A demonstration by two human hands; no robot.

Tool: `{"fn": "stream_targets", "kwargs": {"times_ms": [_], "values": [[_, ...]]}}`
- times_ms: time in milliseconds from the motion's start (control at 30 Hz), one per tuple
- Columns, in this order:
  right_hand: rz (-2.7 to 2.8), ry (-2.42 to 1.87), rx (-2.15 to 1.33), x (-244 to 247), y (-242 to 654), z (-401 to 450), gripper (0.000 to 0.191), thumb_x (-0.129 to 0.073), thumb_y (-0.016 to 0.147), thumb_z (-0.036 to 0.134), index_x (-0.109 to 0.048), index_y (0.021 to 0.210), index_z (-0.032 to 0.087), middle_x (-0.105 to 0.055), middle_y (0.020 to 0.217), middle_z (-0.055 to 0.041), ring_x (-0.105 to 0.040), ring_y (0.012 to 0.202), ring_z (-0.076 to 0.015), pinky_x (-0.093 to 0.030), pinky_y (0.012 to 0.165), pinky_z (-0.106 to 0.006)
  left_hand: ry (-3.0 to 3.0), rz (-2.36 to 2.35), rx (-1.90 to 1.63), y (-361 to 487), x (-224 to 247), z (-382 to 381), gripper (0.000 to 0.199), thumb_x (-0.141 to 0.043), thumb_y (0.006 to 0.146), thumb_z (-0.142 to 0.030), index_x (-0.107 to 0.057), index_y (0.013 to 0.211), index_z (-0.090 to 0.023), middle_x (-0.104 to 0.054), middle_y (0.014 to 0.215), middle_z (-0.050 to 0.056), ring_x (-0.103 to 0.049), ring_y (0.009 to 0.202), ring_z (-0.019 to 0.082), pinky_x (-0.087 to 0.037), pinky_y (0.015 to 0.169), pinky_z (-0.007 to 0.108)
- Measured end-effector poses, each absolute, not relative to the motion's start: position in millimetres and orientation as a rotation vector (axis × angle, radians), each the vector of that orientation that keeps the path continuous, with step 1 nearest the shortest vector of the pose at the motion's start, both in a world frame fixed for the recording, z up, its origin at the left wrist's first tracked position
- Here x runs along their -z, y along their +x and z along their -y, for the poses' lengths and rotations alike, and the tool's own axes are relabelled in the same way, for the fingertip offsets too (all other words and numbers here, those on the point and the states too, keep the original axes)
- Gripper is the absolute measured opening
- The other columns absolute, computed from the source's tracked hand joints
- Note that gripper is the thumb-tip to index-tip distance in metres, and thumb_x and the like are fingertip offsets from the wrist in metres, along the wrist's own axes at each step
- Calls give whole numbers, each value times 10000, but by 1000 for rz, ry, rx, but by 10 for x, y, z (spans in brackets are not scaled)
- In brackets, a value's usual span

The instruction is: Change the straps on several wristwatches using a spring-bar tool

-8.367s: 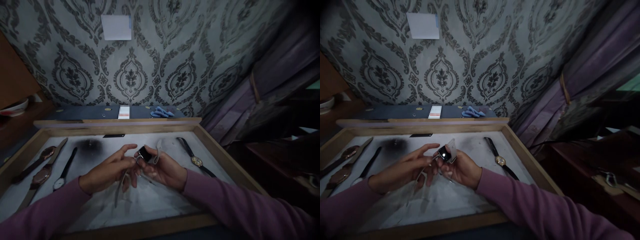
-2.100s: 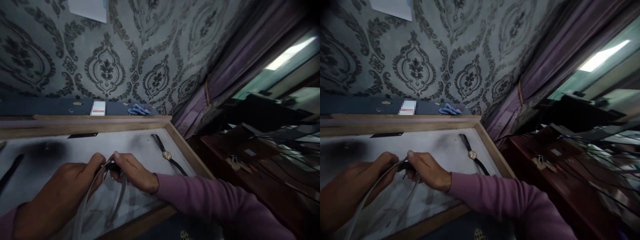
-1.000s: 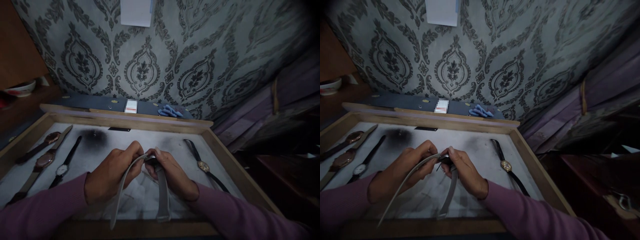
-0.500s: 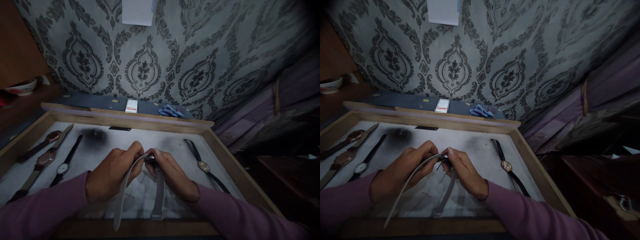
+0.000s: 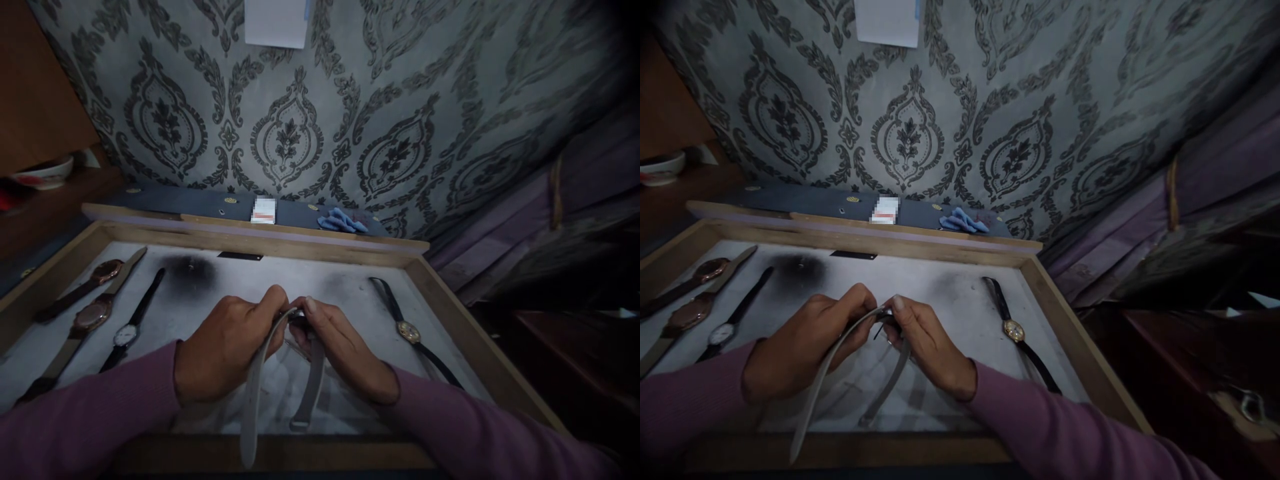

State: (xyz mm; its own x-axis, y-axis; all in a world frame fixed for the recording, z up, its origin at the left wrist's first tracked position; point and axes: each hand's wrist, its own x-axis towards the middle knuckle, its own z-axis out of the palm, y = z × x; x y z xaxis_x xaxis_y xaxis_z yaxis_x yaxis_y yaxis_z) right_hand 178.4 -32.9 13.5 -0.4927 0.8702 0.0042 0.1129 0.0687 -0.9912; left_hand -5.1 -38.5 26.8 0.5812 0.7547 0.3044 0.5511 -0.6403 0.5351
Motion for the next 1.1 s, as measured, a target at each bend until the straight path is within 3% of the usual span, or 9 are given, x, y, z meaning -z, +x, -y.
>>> {"fn": "stream_targets", "kwargs": {"times_ms": [500, 1100], "values": [[1697, -1026, -1496, -154, 1755, 344, 542, -307, 959, 602, -488, 675, 177, -434, 607, 25, -404, 572, -105, -343, 571, -269, 2629, -969, -725, -78, -222, 381, 120, -359, 946, -122, -352, 868, -213, -571, 636, -46, -533, 466, 112, -320, 450, 236], [1722, -1128, -1437, -141, 1766, 350, 537, -328, 943, 613, -445, 630, 193, -424, 619, 5, -420, 620, -144, -350, 636, -287, 2580, -929, -689, -63, -222, 349, 111, -360, 917, -108, -383, 872, -206, -584, 628, -36, -540, 470, 119, -331, 452, 229]]}}
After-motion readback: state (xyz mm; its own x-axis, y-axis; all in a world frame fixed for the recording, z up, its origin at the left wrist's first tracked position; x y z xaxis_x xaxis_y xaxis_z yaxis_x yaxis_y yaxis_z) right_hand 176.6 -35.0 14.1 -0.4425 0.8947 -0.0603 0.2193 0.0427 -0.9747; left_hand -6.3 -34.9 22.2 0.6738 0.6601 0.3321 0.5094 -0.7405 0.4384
